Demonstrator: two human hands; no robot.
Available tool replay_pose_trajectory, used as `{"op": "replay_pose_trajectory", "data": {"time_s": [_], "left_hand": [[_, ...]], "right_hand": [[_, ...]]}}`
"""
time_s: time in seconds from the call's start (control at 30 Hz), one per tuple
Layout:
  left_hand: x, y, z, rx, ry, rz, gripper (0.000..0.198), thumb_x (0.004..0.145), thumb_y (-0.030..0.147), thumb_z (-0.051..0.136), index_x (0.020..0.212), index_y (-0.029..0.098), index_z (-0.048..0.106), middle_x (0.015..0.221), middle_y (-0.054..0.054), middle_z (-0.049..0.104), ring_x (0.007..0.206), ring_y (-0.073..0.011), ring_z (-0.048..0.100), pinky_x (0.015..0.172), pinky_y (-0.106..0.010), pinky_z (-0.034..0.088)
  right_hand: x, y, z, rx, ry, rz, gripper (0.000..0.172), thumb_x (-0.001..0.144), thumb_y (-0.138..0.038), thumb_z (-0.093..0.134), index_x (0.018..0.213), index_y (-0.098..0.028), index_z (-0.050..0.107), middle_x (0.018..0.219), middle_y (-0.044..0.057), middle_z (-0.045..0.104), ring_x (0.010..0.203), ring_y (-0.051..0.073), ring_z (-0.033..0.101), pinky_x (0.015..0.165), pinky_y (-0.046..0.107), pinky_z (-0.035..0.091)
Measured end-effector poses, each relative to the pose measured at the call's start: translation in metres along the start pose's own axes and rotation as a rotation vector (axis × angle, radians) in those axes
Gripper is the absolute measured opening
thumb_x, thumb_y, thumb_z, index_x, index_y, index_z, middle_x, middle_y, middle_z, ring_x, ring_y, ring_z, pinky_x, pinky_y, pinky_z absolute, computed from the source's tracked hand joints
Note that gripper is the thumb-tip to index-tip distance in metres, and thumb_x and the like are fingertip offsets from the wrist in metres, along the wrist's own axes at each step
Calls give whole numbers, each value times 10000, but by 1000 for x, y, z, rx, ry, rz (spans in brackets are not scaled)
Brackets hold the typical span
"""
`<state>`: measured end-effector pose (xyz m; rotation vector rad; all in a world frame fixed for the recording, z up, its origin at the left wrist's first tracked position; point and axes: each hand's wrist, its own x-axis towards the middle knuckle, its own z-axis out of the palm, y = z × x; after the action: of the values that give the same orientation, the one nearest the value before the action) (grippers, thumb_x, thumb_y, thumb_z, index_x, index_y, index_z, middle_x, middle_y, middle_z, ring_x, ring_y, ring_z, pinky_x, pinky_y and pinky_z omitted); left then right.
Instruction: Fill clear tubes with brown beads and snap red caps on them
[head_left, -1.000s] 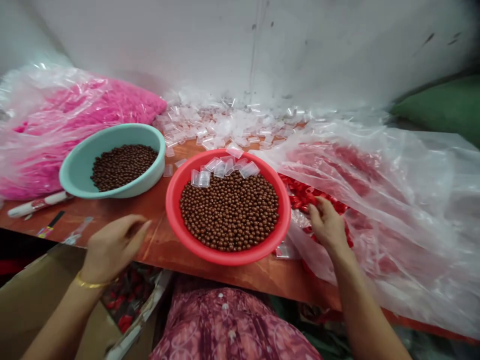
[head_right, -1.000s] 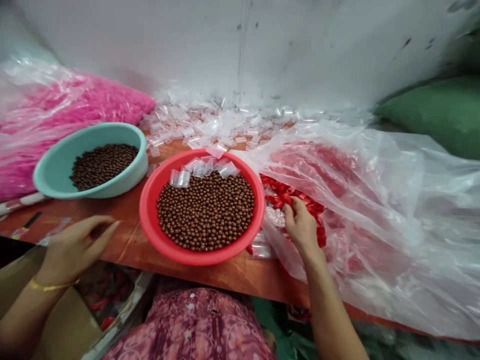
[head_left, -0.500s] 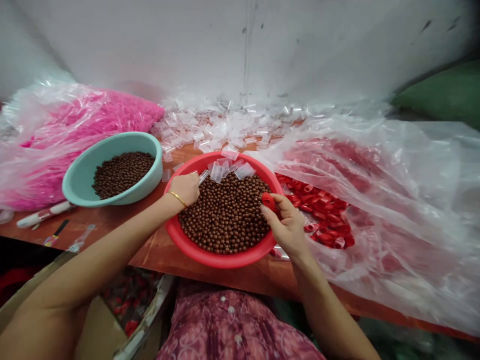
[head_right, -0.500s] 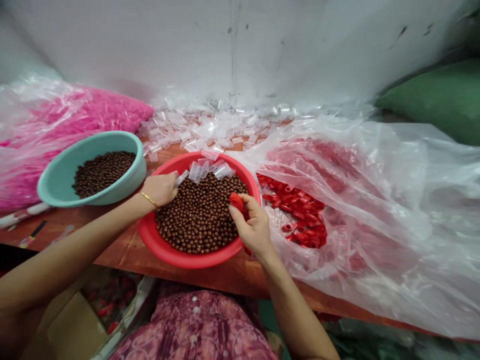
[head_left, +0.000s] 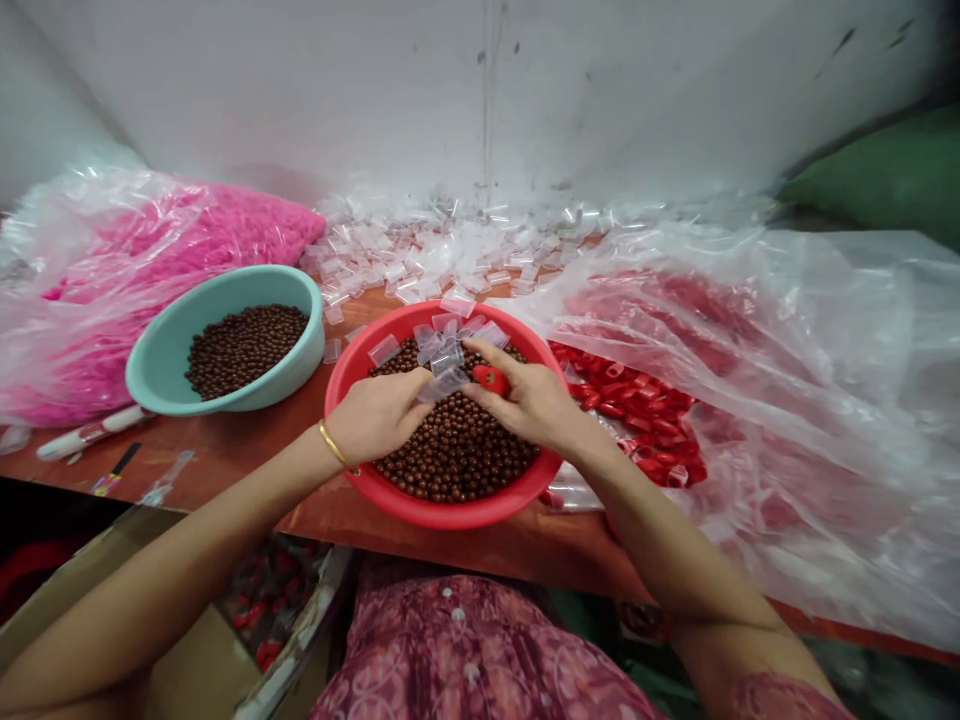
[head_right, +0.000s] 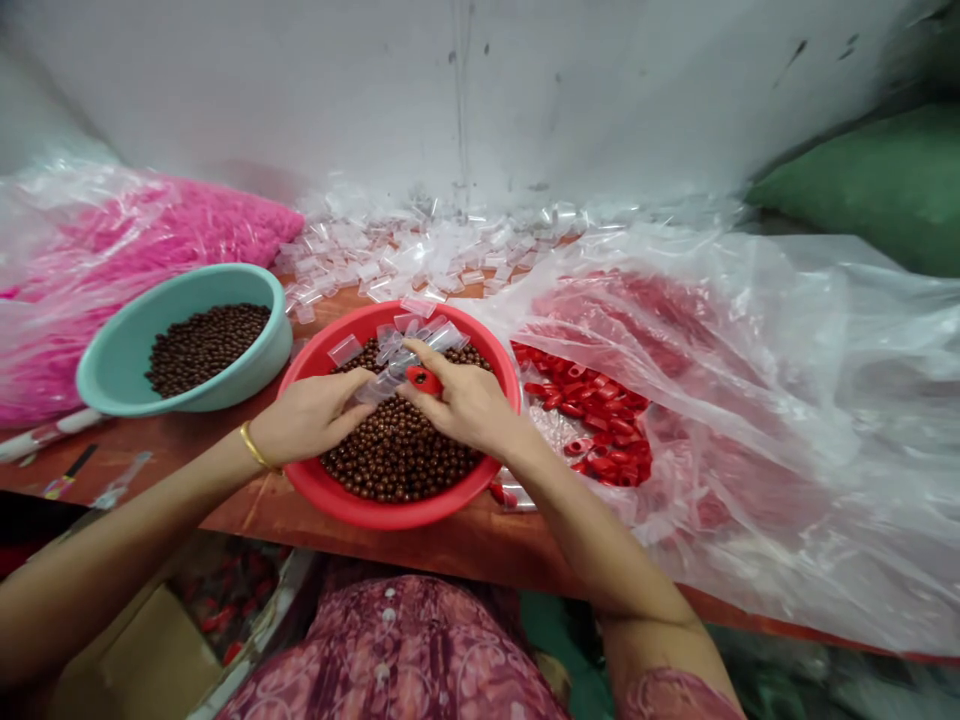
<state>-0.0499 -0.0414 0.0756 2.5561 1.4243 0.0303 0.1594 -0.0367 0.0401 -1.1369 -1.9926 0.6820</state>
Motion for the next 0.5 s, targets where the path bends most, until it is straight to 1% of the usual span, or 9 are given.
{"op": "replay_pose_trajectory", "data": {"time_s": [0.07, 0.1, 0.17, 0.23, 0.3, 0.33, 0.4, 0.47, 0.5], "left_hand": [[-6, 6, -4, -73, 52, 95, 235, 881, 290, 361, 969, 144, 523, 904, -80, 641, 817, -193, 598, 743, -310, 442], [-8, 8, -6, -109, 67, 119, 241, 883, 304, 363, 948, 144, 529, 872, -69, 635, 784, -179, 586, 723, -294, 433], [-11, 7, -9, -181, 53, 139, 259, 880, 346, 383, 915, 146, 544, 800, -38, 616, 712, -152, 556, 668, -262, 410], [-15, 2, -13, -259, -2, 126, 286, 871, 388, 403, 875, 146, 555, 728, -10, 586, 649, -129, 521, 612, -237, 382], [-22, -7, -17, -348, -69, 89, 312, 865, 413, 408, 835, 142, 560, 672, 6, 557, 603, -114, 493, 569, -221, 361], [-27, -13, -20, -394, -108, 77, 319, 861, 419, 411, 823, 141, 564, 661, 10, 554, 594, -110, 489, 559, -215, 359], [-35, -24, -23, -451, -178, 67, 317, 860, 413, 414, 828, 143, 577, 676, 7, 574, 606, -109, 504, 566, -209, 377], [-40, -32, -22, -422, -205, 61, 293, 857, 395, 429, 844, 152, 592, 716, 0, 605, 644, -116, 536, 603, -209, 409], [-39, -33, -20, -365, -200, 46, 273, 856, 379, 440, 846, 156, 597, 732, -4, 615, 664, -121, 553, 627, -214, 425]], "right_hand": [[12, -4, 0, 127, -174, -63, 240, 788, -394, 566, 865, -171, 612, 617, -21, 488, 550, 100, 432, 555, 228, 357], [15, -6, 2, 207, -228, -80, 244, 792, -406, 557, 770, -167, 596, 597, -27, 455, 543, 91, 411, 537, 220, 343], [17, -8, 9, 346, -250, -78, 318, 796, -432, 543, 624, -165, 524, 557, -39, 387, 513, 71, 352, 494, 210, 304], [16, -10, 15, 424, -223, -43, 380, 778, -456, 555, 547, -170, 460, 522, -49, 337, 485, 59, 299, 462, 209, 267], [15, -9, 16, 471, -175, 12, 409, 742, -477, 587, 514, -176, 432, 492, -54, 328, 462, 54, 290, 441, 211, 252], [15, -6, 14, 493, -132, 63, 404, 728, -489, 596, 520, -178, 442, 481, -55, 341, 446, 55, 299, 429, 211, 253], [19, 1, 6, 523, -2, 180, 388, 710, -520, 598, 558, -184, 476, 463, -58, 367, 410, 62, 323, 405, 213, 266], [28, 9, -1, 492, 80, 253, 391, 708, -544, 589, 582, -187, 490, 455, -62, 367, 392, 70, 343, 398, 219, 289], [35, 12, -2, 448, 78, 248, 392, 712, -544, 587, 586, -185, 492, 464, -59, 372, 403, 76, 361, 413, 224, 309]]}}
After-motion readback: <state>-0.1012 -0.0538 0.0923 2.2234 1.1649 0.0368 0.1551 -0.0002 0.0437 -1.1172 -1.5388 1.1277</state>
